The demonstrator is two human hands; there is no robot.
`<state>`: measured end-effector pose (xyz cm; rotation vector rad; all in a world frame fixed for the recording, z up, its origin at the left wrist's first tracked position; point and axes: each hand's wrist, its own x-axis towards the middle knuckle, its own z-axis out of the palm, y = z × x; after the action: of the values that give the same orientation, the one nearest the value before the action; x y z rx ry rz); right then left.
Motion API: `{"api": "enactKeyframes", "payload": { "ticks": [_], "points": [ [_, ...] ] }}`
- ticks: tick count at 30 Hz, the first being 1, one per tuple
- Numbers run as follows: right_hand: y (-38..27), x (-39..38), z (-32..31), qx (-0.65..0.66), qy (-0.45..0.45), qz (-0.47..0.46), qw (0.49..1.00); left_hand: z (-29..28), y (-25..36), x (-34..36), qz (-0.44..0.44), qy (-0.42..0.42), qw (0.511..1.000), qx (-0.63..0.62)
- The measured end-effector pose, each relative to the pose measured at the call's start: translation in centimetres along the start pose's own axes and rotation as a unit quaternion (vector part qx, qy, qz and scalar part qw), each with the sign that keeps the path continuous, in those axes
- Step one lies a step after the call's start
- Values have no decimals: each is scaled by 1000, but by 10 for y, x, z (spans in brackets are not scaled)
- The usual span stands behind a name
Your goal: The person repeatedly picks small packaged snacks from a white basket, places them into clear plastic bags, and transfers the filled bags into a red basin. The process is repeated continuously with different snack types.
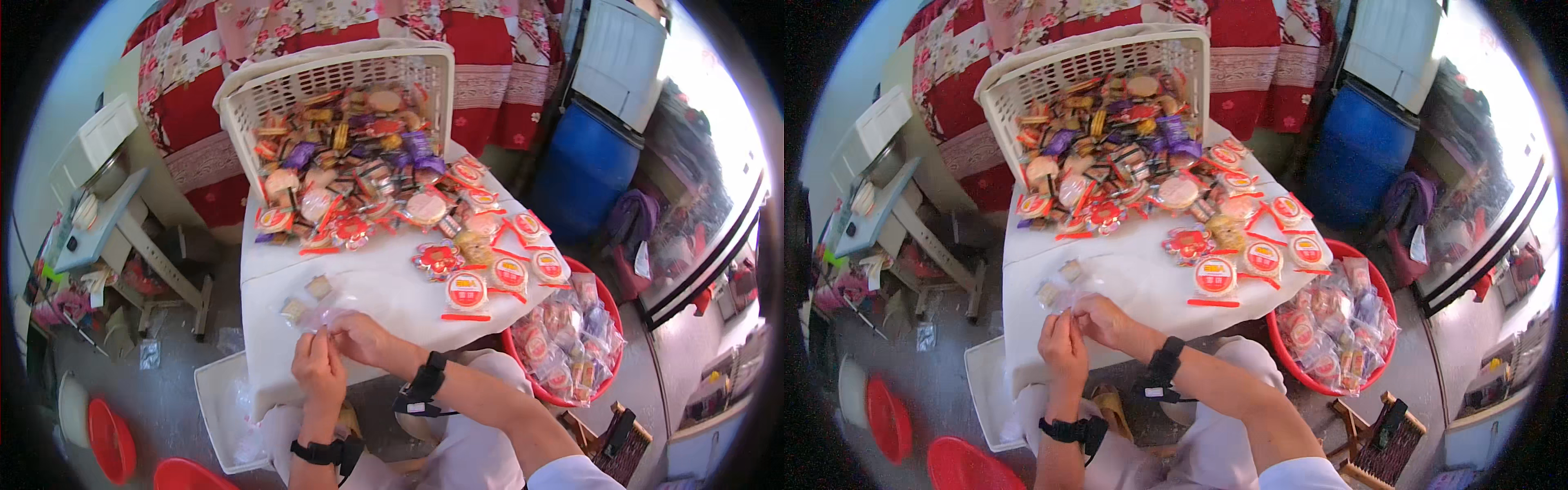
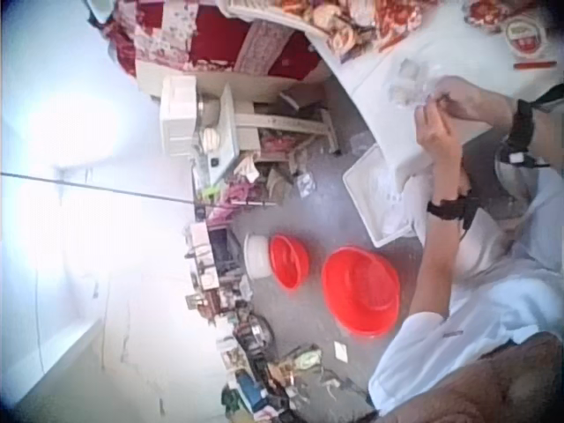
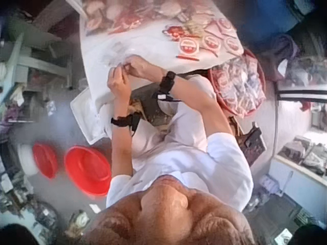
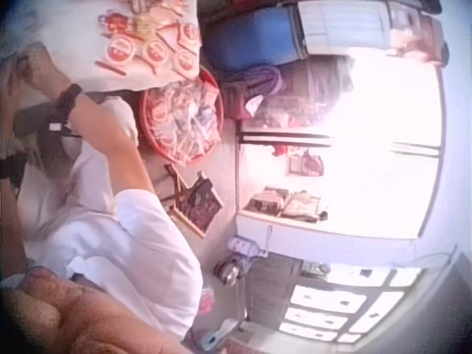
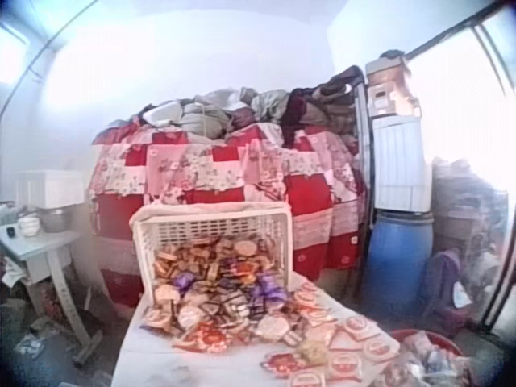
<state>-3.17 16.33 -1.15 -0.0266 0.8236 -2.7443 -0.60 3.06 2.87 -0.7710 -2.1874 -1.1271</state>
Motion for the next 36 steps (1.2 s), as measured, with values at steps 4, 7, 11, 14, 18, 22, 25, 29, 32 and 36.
{"api": "enactKeyframes", "payload": {
  "ticks": [4,7,11,14,18,22,25,29,32,36],
  "points": [
    [-19,-19,18,-193,-36,14,981,-3,-3,1,0,6,1000,8],
    [-62,-45,43,-487,-4,88,869,-7,-6,0,-17,-8,1000,25],
    [-113,-57,51,-602,87,93,789,-6,-5,-1,-5,-42,997,60],
    [-139,-35,35,-639,231,2,734,-2,-3,-1,12,-64,995,69],
    [-166,4,4,-795,228,-207,523,0,-3,-2,7,-80,995,60],
    [-187,43,-14,-860,257,-245,367,1,-5,-2,5,-83,996,45],
    [-200,59,-24,-867,306,-211,332,1,-6,-2,-2,-87,995,41],
    [-232,53,-43,-929,272,-25,250,2,-8,-1,2,-85,995,43],
    [-245,41,-57,-903,339,-44,262,1,-10,0,8,-79,996,41],
    [-252,27,-57,-897,357,-87,246,-2,-9,-1,0,-92,995,36]
  ]
}}
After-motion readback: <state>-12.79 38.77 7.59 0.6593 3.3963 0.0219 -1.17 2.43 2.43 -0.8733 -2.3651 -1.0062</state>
